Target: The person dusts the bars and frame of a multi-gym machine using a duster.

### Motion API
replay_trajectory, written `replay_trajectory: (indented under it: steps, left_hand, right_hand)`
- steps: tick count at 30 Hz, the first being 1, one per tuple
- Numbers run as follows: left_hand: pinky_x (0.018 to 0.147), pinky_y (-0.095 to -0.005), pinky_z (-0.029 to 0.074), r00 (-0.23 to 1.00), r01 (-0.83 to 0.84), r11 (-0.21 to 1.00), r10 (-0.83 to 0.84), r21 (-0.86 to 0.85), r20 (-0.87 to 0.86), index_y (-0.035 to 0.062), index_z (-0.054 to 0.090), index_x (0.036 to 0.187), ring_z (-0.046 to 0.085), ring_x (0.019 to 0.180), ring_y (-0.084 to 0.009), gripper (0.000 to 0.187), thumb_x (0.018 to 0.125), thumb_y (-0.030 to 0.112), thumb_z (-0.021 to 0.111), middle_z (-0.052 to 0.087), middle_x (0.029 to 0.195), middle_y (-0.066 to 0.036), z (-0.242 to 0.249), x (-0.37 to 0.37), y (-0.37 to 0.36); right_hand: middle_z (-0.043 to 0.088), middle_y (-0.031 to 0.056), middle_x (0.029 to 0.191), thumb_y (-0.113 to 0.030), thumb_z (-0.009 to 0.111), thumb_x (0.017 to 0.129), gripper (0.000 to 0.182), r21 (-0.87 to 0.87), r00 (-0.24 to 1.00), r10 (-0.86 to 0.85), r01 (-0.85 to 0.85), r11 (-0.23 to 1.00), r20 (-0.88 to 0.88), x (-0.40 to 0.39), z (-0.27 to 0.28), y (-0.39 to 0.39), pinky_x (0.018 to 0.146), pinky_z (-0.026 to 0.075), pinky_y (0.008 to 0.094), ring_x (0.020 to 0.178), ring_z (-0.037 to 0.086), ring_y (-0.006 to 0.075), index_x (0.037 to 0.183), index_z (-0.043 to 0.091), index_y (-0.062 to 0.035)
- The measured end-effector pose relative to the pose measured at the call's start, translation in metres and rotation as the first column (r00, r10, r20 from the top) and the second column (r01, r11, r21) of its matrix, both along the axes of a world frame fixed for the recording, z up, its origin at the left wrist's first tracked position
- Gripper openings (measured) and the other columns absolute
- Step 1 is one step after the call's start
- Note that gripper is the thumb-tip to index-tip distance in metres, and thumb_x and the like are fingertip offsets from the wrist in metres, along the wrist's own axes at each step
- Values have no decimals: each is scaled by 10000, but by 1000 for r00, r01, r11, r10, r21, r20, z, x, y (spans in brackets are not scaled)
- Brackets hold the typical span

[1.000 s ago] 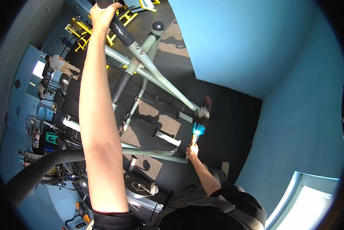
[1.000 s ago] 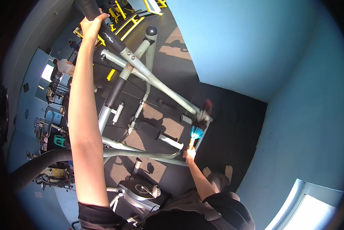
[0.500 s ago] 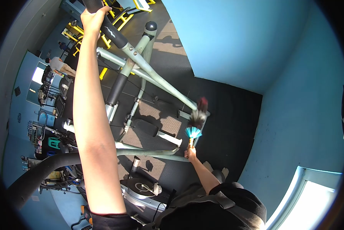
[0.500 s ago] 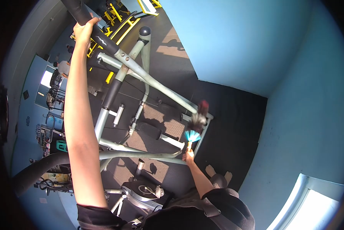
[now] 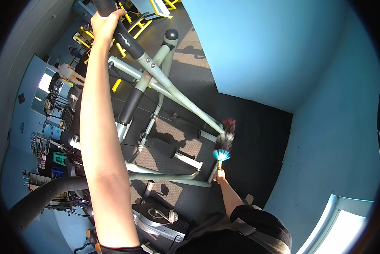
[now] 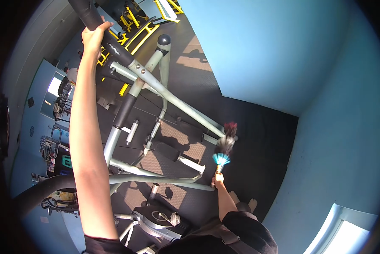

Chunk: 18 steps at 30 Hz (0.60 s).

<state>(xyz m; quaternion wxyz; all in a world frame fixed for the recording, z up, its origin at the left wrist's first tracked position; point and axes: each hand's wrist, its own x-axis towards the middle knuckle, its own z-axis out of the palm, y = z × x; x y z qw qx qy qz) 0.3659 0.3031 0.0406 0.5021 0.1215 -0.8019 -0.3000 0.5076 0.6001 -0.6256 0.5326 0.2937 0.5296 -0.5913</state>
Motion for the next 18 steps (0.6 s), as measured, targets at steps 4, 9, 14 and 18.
replay_trajectory:
  steps: [4,9,14,18]
  left_hand:
    - [625,-245,439,1000,7,1000,-7,17,-12,21,581,838,529,657,-98,231,627,25,677,562,727,-15,-2,-2,-3]
    - [609,-233,423,997,-42,998,39,-44,-62,52,549,735,526,637,-85,167,653,80,692,564,693,-11,-8,-4,-5]
    - [577,-233,455,964,-267,894,251,-360,-91,-54,325,1031,578,624,-118,651,727,384,699,568,680,-100,-21,1,1]
    - [869,-367,374,958,-286,855,262,-434,-114,-66,220,1149,510,967,-303,590,837,287,575,484,1020,-239,-84,10,-3]
  right_hand:
    - [372,32,494,-411,471,858,426,98,991,-97,87,991,97,-35,-55,6,305,268,213,351,350,111,587,398,-90]
    - [399,5,492,-390,395,902,322,-361,928,-229,114,926,-295,6,72,49,310,271,221,345,342,87,760,421,-103]
    - [490,20,535,-345,423,909,332,-166,680,200,-432,886,-705,42,152,83,404,381,239,431,467,87,828,482,-29]
    - [447,7,505,-318,436,910,320,-183,583,195,-526,831,-789,30,185,41,362,315,212,404,422,53,779,486,-31]
